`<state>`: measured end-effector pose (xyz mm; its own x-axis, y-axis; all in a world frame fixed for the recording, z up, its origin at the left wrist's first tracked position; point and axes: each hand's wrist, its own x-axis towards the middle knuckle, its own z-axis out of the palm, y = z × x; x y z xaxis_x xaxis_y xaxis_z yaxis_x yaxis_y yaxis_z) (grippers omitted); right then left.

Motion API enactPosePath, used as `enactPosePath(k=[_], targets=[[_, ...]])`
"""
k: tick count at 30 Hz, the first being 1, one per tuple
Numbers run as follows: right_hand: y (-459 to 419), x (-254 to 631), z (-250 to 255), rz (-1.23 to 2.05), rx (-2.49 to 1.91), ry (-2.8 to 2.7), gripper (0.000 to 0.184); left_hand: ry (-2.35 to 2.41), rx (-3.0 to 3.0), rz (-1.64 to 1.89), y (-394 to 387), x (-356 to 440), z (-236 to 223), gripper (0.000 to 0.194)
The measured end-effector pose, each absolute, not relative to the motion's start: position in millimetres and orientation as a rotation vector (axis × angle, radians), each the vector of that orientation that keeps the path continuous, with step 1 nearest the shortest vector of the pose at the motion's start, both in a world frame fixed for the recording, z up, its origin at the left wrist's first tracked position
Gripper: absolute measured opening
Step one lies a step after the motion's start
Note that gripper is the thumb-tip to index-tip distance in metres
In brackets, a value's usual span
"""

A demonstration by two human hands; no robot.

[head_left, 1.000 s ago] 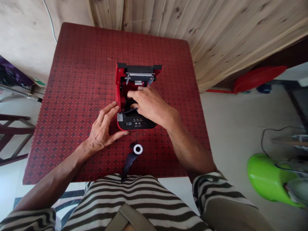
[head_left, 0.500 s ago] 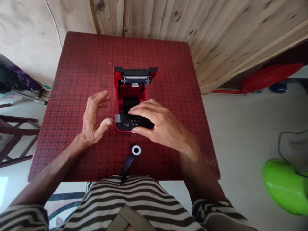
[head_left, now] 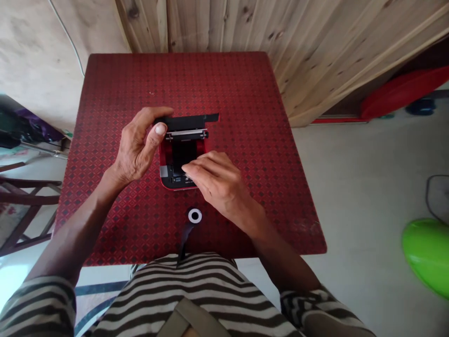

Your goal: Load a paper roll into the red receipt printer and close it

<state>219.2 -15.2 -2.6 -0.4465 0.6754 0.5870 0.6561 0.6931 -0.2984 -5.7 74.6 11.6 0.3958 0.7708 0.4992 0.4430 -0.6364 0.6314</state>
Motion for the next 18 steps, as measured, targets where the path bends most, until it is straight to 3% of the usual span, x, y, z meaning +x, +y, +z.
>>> enactPosePath(k=[7, 13, 18], targets=[[-19.1, 212.4, -9.0, -0.145, -0.953, -2.08, 0.018, 0.954, 2.31, 1.154, 59.4, -6.1, 9.2, 0.049], [-23.1, 218.8, -12.7, -0.047, -1.038, -2.019, 0.021, 0.858, 2.478, 1.067, 37.7, -17.9, -18.6, 0.041], [-24.3, 219.3, -12.1, 0.124, -1.108, -2.001, 0.025, 0.802, 2.705, 1.016, 40.5, -27.2, -26.2, 0.065]])
